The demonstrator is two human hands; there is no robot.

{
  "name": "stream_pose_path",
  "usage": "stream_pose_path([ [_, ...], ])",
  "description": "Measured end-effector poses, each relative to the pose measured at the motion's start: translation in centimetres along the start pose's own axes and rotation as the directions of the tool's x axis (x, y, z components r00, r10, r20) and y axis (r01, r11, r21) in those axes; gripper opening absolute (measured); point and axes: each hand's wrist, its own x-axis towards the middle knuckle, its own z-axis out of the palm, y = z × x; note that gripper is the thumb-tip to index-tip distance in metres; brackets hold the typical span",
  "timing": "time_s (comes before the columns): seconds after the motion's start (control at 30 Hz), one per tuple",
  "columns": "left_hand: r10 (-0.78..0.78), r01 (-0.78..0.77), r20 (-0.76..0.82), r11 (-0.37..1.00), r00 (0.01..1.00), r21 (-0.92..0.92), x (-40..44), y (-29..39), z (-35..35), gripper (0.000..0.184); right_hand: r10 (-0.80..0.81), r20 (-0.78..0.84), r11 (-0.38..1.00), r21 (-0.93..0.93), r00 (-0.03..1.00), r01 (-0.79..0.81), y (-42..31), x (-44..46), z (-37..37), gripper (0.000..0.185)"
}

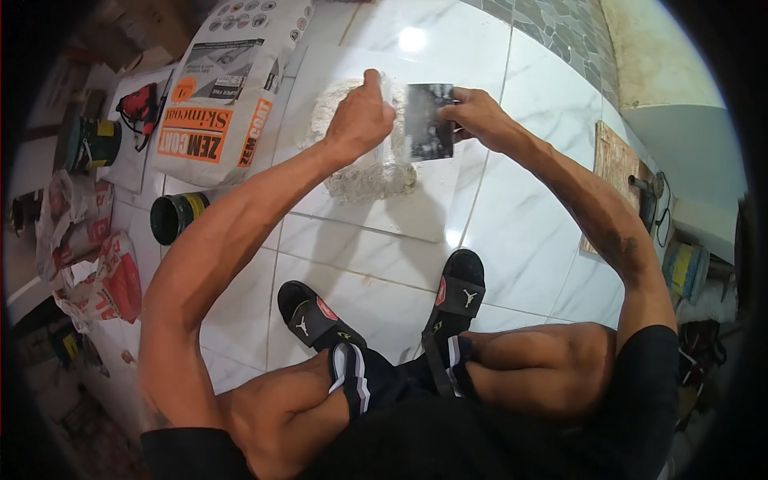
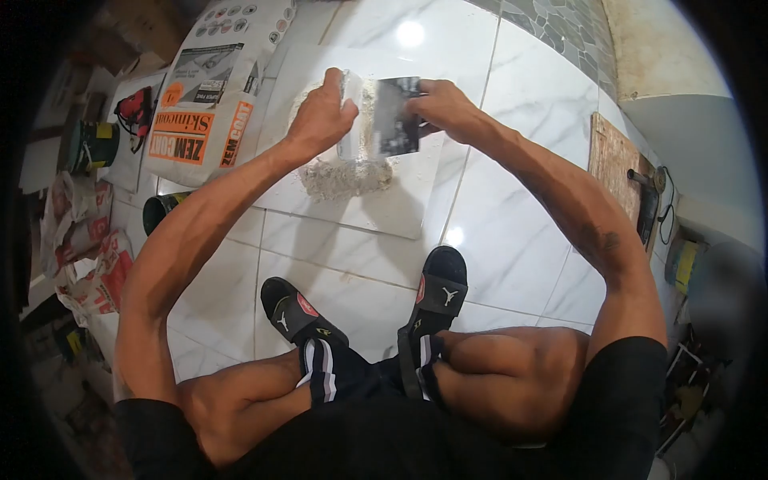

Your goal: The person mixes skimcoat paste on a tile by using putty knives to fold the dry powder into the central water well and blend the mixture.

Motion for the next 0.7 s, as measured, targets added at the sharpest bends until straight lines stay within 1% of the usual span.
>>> stream_pose_path([
  [0.07, -0.048, 0.048, 0.009, 0.999, 0.999, 0.010, 0.1, -0.7, -0.6, 0.040, 0.049, -0.045, 0.999, -0.002, 0.998, -0.049, 2.1, 0.3, -2.1, 0.034],
  [0.1, -0.060, 0.060, 0.000, 0.998, 0.998, 0.012, 0.0, -1.1, -0.7, 0.041, 0.123, -0.107, 0.992, 0.028, 0.987, -0.120, 4.7, 1.7, -3.4, 0.031],
  [0.13, -0.053, 0.053, -0.008, 0.999, 0.999, 0.007, 0.0, -1.5, -0.8, 0.041, 0.175, -0.131, 0.982, 0.089, 0.976, -0.164, 5.3, 1.1, -3.6, 0.028],
  [0.2, -0.043, 0.043, -0.021, 0.999, 0.999, -0.002, -0.1, -2.6, -0.6, 0.042, 0.271, -0.185, 0.957, 0.160, 0.945, -0.244, 8.8, 2.4, -5.1, 0.027],
  [0.27, -0.040, 0.039, -0.027, 0.999, 0.999, -0.033, -0.3, -3.2, -0.4, 0.041, 0.274, -0.190, 0.954, 0.175, 0.943, -0.242, 10.2, 3.3, -6.0, 0.027],
  [0.33, -0.032, 0.030, -0.023, 0.998, 0.999, -0.062, -0.3, -3.4, -0.5, 0.041, 0.257, -0.187, 0.959, 0.173, 0.948, -0.226, 10.0, 3.6, -6.1, 0.027],
  [0.4, -0.049, 0.049, -0.003, 0.996, 0.999, -0.076, -0.4, -3.5, -0.5, 0.042, 0.220, -0.170, 0.969, 0.154, 0.960, -0.195, 9.7, 4.3, -5.4, 0.027],
  [0.5, -0.067, 0.066, -0.011, 0.992, 0.998, -0.104, -0.4, -3.9, -0.6, 0.043, 0.232, -0.177, 0.968, 0.137, 0.956, -0.210, 9.2, 5.6, -3.9, 0.028],
  [0.6, -0.066, 0.063, -0.023, 0.992, 0.998, -0.106, -0.2, -4.1, -0.5, 0.045, 0.192, -0.156, 0.971, 0.176, 0.969, -0.164, 8.8, 5.7, -2.4, 0.029],
  [0.63, -0.064, 0.061, -0.025, 0.993, 0.998, -0.102, -0.2, -4.1, -0.5, 0.045, 0.143, -0.138, 0.974, 0.197, 0.980, -0.114, 8.5, 5.1, -2.2, 0.030],
  [0.7, -0.067, 0.065, -0.012, 0.991, 0.998, -0.114, -0.3, -4.0, -0.6, 0.046, 0.140, -0.143, 0.978, 0.173, 0.980, -0.114, 7.7, 4.9, -1.8, 0.031],
])
